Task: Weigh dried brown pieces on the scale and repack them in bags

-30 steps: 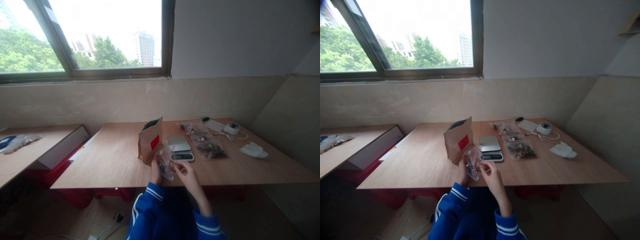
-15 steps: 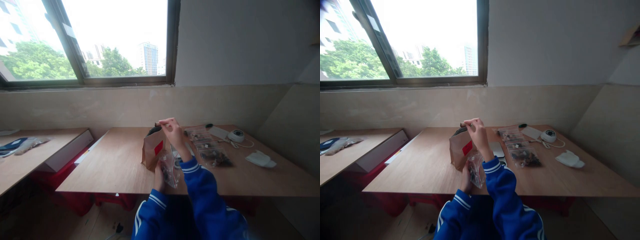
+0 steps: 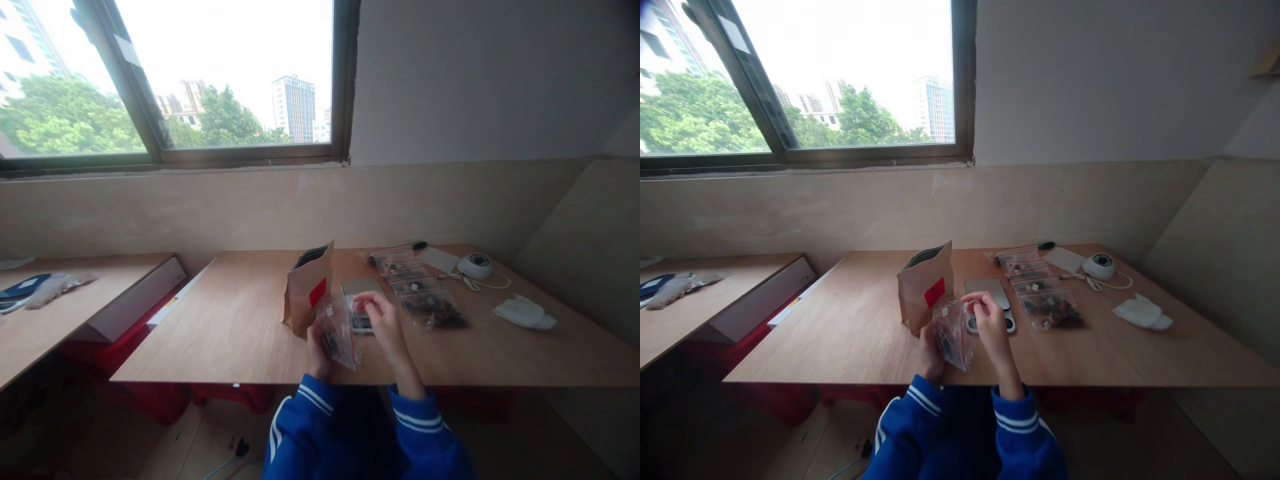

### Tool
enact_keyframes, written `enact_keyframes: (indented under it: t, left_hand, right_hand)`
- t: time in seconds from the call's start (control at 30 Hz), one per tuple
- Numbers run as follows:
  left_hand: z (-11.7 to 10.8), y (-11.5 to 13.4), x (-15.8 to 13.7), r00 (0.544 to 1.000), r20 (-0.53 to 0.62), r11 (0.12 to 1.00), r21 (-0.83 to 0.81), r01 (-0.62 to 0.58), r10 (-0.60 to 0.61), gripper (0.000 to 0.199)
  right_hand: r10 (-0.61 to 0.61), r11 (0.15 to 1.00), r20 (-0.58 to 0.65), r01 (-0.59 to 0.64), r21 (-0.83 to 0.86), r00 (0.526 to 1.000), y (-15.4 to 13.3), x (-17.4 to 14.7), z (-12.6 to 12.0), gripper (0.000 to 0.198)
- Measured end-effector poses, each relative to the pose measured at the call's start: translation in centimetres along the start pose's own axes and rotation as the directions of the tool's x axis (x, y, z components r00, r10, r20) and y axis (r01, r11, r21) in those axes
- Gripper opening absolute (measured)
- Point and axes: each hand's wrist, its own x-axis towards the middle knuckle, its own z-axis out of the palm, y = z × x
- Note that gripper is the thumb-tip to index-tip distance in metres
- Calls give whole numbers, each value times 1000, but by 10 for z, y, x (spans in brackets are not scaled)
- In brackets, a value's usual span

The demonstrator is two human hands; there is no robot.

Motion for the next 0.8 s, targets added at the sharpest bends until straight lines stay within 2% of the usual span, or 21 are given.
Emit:
enact_keyframes:
  t: [0.1,0.23,0.4,0.53,0.67,0.8]
  left_hand:
    - [-4,1,0,996,70,998,34,-59,57,39]
    - [-4,5,-1,997,53,992,105,-70,65,41]
    - [-1,4,-3,997,10,978,194,-71,71,36]
    - [-2,1,-4,1000,-11,973,231,-13,16,31]
    - [-4,0,-5,998,65,951,310,-17,-3,26]
    - [-4,2,-5,996,91,944,327,-50,21,21]
  right_hand:
    - [150,986,12,-150,74,989,35,-30,0,11]
    - [243,964,-2,-242,108,970,62,-49,10,21]
    - [255,954,202,-280,108,946,62,-55,10,27]
    - [239,961,315,-270,59,919,62,-61,6,40]
    - [236,967,333,-254,12,913,63,-65,3,41]
    - [285,958,278,-281,-58,917,59,-66,-1,41]
